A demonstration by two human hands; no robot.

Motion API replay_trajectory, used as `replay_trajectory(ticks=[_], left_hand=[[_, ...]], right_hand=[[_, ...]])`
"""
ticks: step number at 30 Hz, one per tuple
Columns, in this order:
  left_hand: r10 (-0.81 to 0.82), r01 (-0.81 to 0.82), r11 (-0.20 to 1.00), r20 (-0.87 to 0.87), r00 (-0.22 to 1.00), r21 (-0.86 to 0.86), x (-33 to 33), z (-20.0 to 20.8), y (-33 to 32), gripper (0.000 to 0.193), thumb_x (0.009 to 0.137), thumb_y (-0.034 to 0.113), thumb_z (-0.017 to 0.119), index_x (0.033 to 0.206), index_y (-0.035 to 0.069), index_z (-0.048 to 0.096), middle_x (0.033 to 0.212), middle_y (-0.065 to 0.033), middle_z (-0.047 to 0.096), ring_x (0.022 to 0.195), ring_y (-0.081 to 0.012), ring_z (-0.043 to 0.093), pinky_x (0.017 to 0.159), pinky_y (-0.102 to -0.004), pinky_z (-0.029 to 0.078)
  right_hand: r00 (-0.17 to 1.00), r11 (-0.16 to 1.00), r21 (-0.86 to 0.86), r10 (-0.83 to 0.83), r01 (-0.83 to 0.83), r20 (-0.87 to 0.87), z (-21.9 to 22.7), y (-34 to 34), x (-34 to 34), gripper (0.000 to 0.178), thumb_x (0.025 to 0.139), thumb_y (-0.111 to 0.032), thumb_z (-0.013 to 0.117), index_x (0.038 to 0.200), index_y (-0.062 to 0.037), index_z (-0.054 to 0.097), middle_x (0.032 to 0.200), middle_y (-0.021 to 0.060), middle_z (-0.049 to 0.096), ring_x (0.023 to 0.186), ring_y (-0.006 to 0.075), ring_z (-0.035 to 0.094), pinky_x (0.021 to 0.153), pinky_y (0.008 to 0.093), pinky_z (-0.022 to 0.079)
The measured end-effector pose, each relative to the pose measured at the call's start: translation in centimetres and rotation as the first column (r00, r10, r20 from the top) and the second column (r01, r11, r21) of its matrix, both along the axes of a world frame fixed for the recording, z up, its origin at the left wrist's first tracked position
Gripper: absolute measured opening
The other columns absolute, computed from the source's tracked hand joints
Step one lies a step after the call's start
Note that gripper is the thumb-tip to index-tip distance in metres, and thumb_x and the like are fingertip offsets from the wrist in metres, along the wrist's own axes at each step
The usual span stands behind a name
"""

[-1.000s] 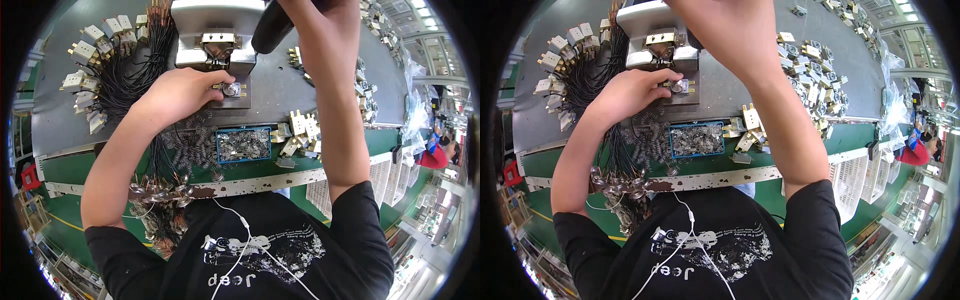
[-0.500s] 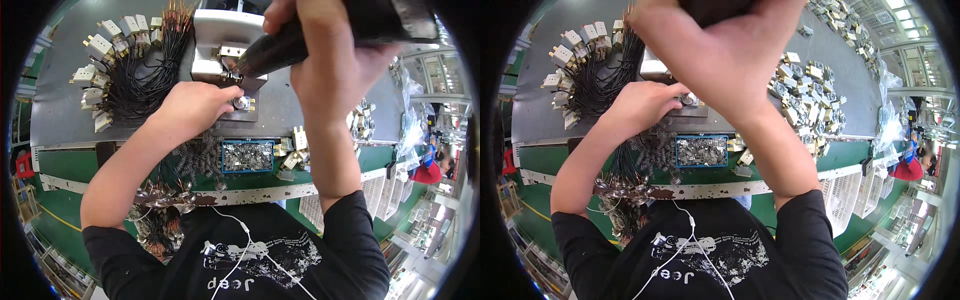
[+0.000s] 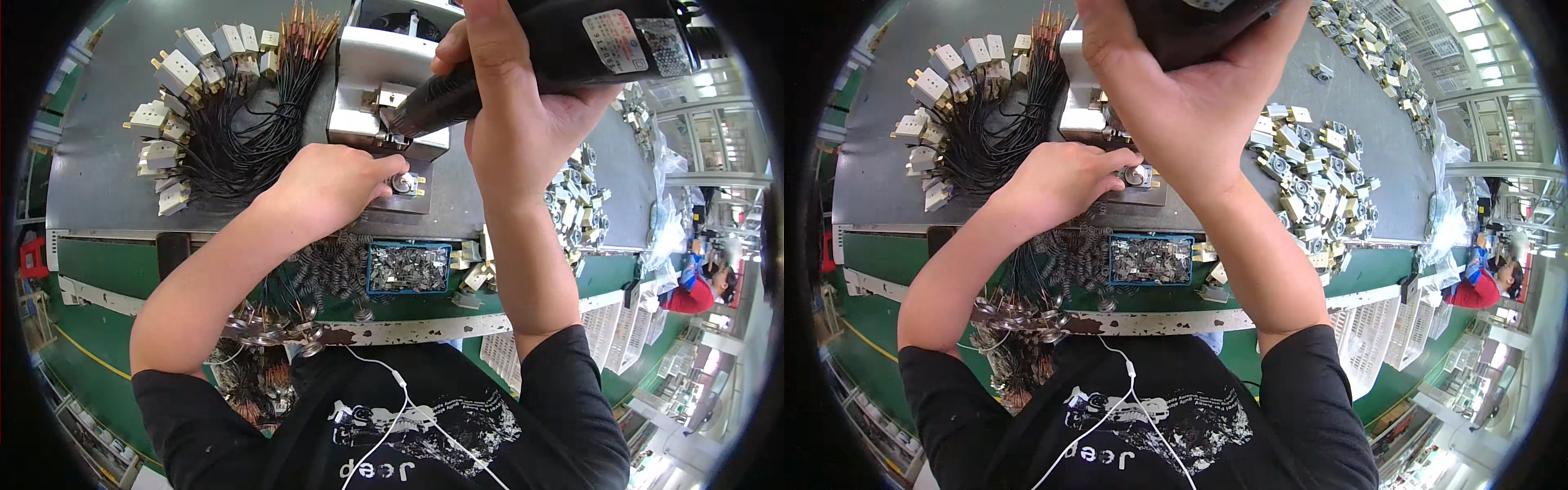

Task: Assembling electronic components by connecting wire harnesses to circuit boards and using an electric screwdriver to secure parts.

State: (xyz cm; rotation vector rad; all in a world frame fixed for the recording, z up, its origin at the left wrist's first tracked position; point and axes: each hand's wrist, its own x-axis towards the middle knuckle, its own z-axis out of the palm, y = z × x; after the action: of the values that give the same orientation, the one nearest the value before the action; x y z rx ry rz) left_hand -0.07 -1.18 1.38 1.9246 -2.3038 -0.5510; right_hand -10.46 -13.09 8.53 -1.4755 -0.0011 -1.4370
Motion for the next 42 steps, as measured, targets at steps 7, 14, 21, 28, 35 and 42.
replay_trajectory(ticks=[7,14,21,28,35,42], left_hand=[[-0.010,0.010,1.000,-0.004,1.000,-0.015,0.0,-0.1,-0.1,0.028,0.100,0.031,0.061,0.124,0.016,0.060,0.082,-0.0109,0.072,0.085,-0.0330,0.072,0.072,-0.0464,0.056],[0.008,-0.008,1.000,0.002,1.000,-0.004,0.0,0.0,-0.2,0.028,0.100,0.030,0.061,0.123,0.015,0.060,0.083,-0.0116,0.072,0.085,-0.0328,0.073,0.072,-0.0468,0.056],[-0.009,0.009,1.000,0.005,1.000,0.021,0.1,0.2,-0.4,0.027,0.101,0.029,0.060,0.123,0.015,0.060,0.084,-0.0124,0.072,0.086,-0.0335,0.073,0.071,-0.0474,0.055],[-0.017,0.017,0.999,-0.004,1.000,0.031,-0.1,0.4,-0.3,0.027,0.100,0.028,0.061,0.125,0.017,0.060,0.083,-0.0126,0.072,0.086,-0.0334,0.073,0.070,-0.0479,0.055],[-0.002,0.002,1.000,-0.017,1.000,-0.019,0.3,-0.7,0.2,0.030,0.099,0.030,0.062,0.127,0.017,0.065,0.087,-0.0122,0.073,0.086,-0.0339,0.073,0.072,-0.0468,0.057],[-0.035,0.027,0.997,-0.111,0.993,-0.077,0.7,-0.7,-0.1,0.031,0.099,0.032,0.063,0.126,0.016,0.066,0.091,-0.0117,0.074,0.088,-0.0338,0.072,0.074,-0.0467,0.056]], right_hand=[[0.922,0.974,-0.202,0.169,-0.102,0.349,-0.5,-0.2,1.3,0.020,0.088,0.006,0.074,0.104,0.0003,0.063,0.085,0.0061,0.069,0.069,0.0118,0.066,0.061,0.0248,0.052],[0.955,0.952,0.100,-0.281,0.290,-0.091,1.3,3.7,0.0,0.039,0.086,0.008,0.076,0.117,-0.0002,0.054,0.095,0.0088,0.070,0.079,0.0150,0.069,0.069,0.0280,0.056],[0.986,0.983,-0.135,0.108,-0.125,-0.126,1.3,1.1,-1.0,0.025,0.084,0.005,0.077,0.105,0.0023,0.065,0.092,0.0100,0.073,0.082,0.0168,0.071,0.072,0.0302,0.058],[0.968,0.939,0.246,-0.209,0.239,-0.140,1.6,3.4,0.2,0.022,0.085,0.003,0.078,0.104,0.0036,0.066,0.092,0.0100,0.073,0.081,0.0160,0.072,0.071,0.0299,0.059],[0.927,0.945,0.068,-0.297,0.319,-0.230,1.6,3.9,-0.7,0.018,0.087,0.003,0.077,0.101,0.0036,0.067,0.085,0.0081,0.072,0.074,0.0154,0.071,0.064,0.0280,0.058],[0.921,0.943,0.221,-0.162,0.251,-0.355,0.4,3.7,-5.5,0.012,0.088,0.005,0.074,0.098,0.0013,0.067,0.077,0.0047,0.068,0.061,0.0113,0.062,0.054,0.0239,0.049]])
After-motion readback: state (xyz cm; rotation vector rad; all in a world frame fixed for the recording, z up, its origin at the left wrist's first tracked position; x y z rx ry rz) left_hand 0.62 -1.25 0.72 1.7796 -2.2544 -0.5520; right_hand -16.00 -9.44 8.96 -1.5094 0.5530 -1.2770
